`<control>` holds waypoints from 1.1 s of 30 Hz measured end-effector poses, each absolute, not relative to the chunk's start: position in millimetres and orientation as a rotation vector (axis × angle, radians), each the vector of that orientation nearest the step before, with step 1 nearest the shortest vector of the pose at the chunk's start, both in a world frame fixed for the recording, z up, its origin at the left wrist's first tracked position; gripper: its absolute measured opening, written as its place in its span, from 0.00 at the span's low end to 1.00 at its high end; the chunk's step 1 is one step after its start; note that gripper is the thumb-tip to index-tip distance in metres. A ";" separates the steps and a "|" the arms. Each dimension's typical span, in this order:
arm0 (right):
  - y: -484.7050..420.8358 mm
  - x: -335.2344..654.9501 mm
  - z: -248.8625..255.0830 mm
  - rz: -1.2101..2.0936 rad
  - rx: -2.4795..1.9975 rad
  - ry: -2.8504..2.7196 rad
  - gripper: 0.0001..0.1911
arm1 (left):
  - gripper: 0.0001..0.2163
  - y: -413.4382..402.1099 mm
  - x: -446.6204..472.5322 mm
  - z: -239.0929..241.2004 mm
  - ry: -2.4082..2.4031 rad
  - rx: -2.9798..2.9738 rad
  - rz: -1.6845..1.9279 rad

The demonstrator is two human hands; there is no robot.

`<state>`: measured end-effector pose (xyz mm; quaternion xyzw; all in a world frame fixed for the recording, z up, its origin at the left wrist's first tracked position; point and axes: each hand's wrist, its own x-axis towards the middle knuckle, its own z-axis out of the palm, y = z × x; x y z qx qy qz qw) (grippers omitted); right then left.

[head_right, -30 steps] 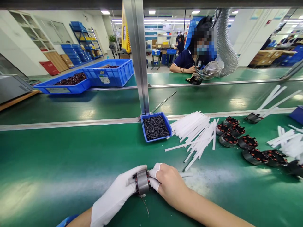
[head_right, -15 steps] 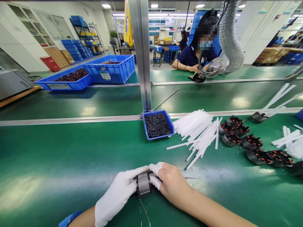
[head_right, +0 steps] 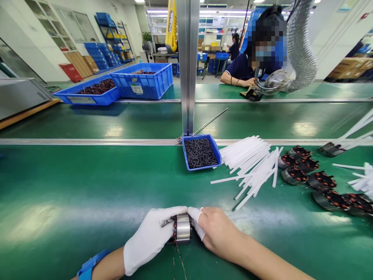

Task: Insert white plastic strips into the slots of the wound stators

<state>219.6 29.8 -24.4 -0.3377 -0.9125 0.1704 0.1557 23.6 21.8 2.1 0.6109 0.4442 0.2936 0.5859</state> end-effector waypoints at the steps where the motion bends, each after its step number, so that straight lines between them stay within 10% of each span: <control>1: 29.9 219.7 -24.3 0.489 -0.969 -2.619 0.10 | 0.22 21.7 23.4 1.3 1.042 1.423 0.686; 20: 45.7 231.3 -3.7 0.654 -1.032 -2.609 0.11 | 0.23 22.7 21.5 2.4 1.021 1.342 0.642; 27: 90.5 281.9 -5.0 -0.104 -1.702 -2.375 0.15 | 0.11 29.8 13.5 11.7 1.065 1.202 0.633; 33: 84.1 270.4 3.7 0.445 -1.487 -2.354 0.08 | 0.21 30.1 14.9 0.6 0.971 0.857 0.691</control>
